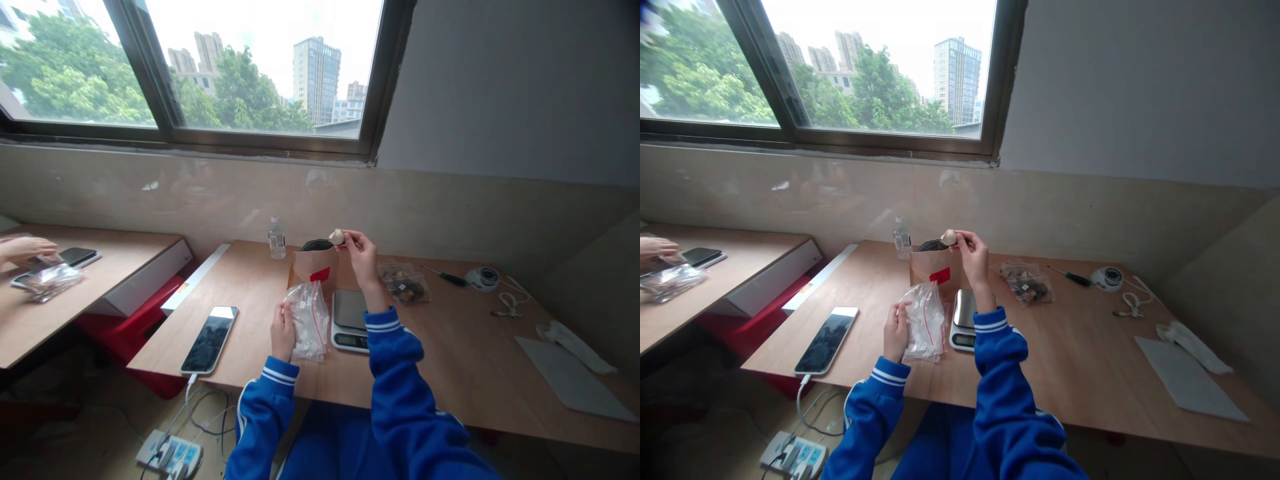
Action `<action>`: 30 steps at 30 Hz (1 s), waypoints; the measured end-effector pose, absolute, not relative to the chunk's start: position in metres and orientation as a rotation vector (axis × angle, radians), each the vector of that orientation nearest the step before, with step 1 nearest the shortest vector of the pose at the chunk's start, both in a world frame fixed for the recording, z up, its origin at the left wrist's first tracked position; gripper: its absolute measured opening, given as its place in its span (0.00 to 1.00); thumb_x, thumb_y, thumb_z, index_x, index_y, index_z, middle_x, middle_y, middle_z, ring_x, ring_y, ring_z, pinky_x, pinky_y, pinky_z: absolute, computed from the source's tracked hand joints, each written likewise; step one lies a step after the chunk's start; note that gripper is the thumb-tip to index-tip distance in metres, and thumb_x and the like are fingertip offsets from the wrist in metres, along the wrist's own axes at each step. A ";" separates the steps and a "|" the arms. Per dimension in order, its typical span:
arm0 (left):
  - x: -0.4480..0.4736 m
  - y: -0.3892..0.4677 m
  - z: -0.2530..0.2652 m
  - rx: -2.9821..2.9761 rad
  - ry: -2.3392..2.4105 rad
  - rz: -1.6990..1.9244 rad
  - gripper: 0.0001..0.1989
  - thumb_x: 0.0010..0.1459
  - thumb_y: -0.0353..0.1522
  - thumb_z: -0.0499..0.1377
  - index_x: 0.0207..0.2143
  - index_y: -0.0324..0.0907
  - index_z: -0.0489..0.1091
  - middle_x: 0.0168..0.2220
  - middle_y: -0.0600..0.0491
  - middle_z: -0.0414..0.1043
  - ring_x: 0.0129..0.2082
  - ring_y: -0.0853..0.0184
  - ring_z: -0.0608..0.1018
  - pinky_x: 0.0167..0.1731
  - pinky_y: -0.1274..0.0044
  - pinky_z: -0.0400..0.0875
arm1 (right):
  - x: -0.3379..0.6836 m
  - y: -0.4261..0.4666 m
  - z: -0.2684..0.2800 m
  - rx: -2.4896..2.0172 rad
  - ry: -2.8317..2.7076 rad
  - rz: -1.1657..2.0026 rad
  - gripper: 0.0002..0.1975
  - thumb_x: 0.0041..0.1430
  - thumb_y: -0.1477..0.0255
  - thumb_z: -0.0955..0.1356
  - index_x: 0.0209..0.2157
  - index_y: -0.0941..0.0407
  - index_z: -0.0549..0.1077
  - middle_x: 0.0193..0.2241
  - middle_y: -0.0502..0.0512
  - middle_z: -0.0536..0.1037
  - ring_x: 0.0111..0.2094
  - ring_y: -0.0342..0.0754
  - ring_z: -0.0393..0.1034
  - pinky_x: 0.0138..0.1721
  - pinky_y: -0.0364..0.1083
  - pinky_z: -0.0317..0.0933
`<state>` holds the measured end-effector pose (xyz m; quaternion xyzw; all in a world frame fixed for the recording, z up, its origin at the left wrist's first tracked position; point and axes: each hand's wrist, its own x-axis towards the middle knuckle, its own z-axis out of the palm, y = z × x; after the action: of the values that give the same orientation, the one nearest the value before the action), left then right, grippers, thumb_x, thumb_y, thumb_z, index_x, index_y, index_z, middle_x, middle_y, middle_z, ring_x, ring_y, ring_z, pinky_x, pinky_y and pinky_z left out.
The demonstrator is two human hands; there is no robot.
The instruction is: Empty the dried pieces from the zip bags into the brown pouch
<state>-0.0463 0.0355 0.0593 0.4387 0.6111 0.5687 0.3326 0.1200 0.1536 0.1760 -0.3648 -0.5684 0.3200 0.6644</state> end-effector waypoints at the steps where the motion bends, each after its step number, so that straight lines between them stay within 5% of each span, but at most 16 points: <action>1: -0.047 0.034 0.057 1.145 1.572 1.470 0.23 0.60 0.50 0.44 0.40 0.42 0.64 0.13 0.64 0.53 0.09 0.72 0.62 0.10 0.81 0.55 | 0.116 0.167 0.179 -0.822 -1.340 0.654 0.17 0.57 0.58 0.65 0.39 0.57 0.74 0.36 0.56 0.78 0.31 0.47 0.73 0.36 0.47 0.68; 6: -0.049 0.028 0.046 1.156 1.513 1.414 0.22 0.59 0.50 0.46 0.42 0.41 0.62 0.14 0.64 0.57 0.09 0.72 0.64 0.08 0.82 0.53 | 0.095 0.199 0.172 -0.931 -1.743 0.353 0.13 0.61 0.66 0.62 0.35 0.57 0.76 0.38 0.59 0.76 0.41 0.50 0.70 0.47 0.50 0.63; 12: -0.046 0.018 0.039 1.157 1.459 1.339 0.22 0.60 0.49 0.46 0.46 0.42 0.60 0.20 0.60 0.63 0.12 0.72 0.68 0.09 0.82 0.57 | 0.096 0.155 0.167 -1.005 -1.796 0.231 0.16 0.63 0.68 0.60 0.49 0.55 0.71 0.55 0.59 0.65 0.59 0.52 0.56 0.61 0.56 0.46; 15: -0.043 0.016 0.043 1.175 1.466 1.378 0.21 0.60 0.48 0.46 0.46 0.42 0.61 0.24 0.58 0.67 0.14 0.73 0.69 0.11 0.82 0.59 | 0.098 0.112 0.151 -1.075 -1.567 0.355 0.17 0.65 0.65 0.56 0.49 0.54 0.69 0.50 0.60 0.68 0.54 0.51 0.61 0.57 0.54 0.52; 18: -0.040 0.014 0.047 1.261 1.457 1.387 0.20 0.61 0.46 0.47 0.47 0.43 0.62 0.26 0.57 0.69 0.15 0.74 0.70 0.15 0.81 0.64 | 0.100 0.078 0.114 -1.262 -1.445 0.706 0.26 0.56 0.56 0.65 0.51 0.57 0.65 0.50 0.63 0.68 0.49 0.54 0.65 0.50 0.53 0.60; 22: -0.037 0.012 0.052 1.337 1.466 1.371 0.20 0.61 0.45 0.49 0.50 0.44 0.64 0.31 0.54 0.73 0.25 0.69 0.76 0.26 0.77 0.70 | 0.107 0.057 0.074 -1.259 -1.278 1.143 0.24 0.52 0.51 0.66 0.38 0.58 0.69 0.36 0.59 0.75 0.38 0.53 0.70 0.40 0.50 0.64; 26: -0.033 0.022 0.057 1.199 1.416 1.411 0.21 0.59 0.47 0.51 0.43 0.40 0.71 0.39 0.47 0.76 0.40 0.63 0.77 0.38 0.73 0.71 | 0.113 0.047 0.072 -1.184 -1.283 1.114 0.20 0.54 0.53 0.65 0.34 0.57 0.68 0.31 0.56 0.75 0.34 0.50 0.70 0.38 0.47 0.64; 30: -0.029 0.038 0.057 1.015 1.329 1.474 0.22 0.51 0.49 0.58 0.30 0.37 0.72 0.29 0.49 0.75 0.33 0.64 0.77 0.33 0.75 0.71 | 0.103 0.035 0.071 -1.319 -1.416 0.912 0.15 0.61 0.58 0.58 0.37 0.55 0.67 0.36 0.59 0.75 0.38 0.52 0.70 0.41 0.51 0.64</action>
<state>-0.0285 0.0384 0.0575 0.4088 0.5352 0.5935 0.4407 0.1034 0.0352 0.0706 -0.5409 -0.5803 0.3739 0.4805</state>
